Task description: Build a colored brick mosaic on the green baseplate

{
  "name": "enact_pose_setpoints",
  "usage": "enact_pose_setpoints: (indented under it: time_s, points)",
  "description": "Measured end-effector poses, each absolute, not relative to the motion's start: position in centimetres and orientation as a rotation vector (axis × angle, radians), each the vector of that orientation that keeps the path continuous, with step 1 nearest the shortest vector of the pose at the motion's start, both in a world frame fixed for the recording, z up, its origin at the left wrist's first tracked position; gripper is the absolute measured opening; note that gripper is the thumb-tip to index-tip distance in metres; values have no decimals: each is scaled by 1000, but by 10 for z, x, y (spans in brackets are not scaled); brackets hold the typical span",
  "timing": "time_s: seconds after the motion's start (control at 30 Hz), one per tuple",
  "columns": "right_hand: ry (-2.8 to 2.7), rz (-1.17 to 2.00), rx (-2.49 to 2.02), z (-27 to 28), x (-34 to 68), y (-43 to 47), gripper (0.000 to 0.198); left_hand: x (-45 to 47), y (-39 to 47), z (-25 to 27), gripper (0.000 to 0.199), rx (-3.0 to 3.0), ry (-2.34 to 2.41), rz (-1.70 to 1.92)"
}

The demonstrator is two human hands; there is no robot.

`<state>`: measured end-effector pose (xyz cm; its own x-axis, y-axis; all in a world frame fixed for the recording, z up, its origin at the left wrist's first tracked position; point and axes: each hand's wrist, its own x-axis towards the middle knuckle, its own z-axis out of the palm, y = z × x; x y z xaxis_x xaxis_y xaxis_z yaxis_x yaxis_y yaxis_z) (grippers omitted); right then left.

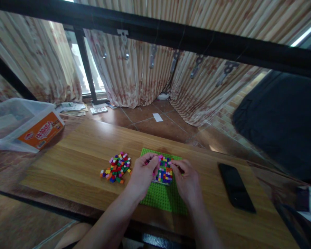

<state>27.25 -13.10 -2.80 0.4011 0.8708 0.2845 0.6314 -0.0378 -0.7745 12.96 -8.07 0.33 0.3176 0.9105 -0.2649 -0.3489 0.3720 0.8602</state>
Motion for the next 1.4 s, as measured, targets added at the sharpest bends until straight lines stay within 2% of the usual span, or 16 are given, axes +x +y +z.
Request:
enact_pose_setpoints:
  time_s: [0.6, 0.77, 1.0, 1.4]
  points:
    - [-1278, 314, -1691, -35, 275, -130, 15, 130, -79, 5, 32, 769, 895, 924]
    - [-996, 533, -1637, -43, 277, -124, 13, 129, -79, 4, 33, 773, 919, 929]
    - [-380, 1009, -1269, -48, 267, -115, 29, 129, -81, 1, 37, 774, 917, 917]
    - [-345, 1035, -1221, -51, 265, -113, 31, 133, -83, 0, 35, 793, 879, 903]
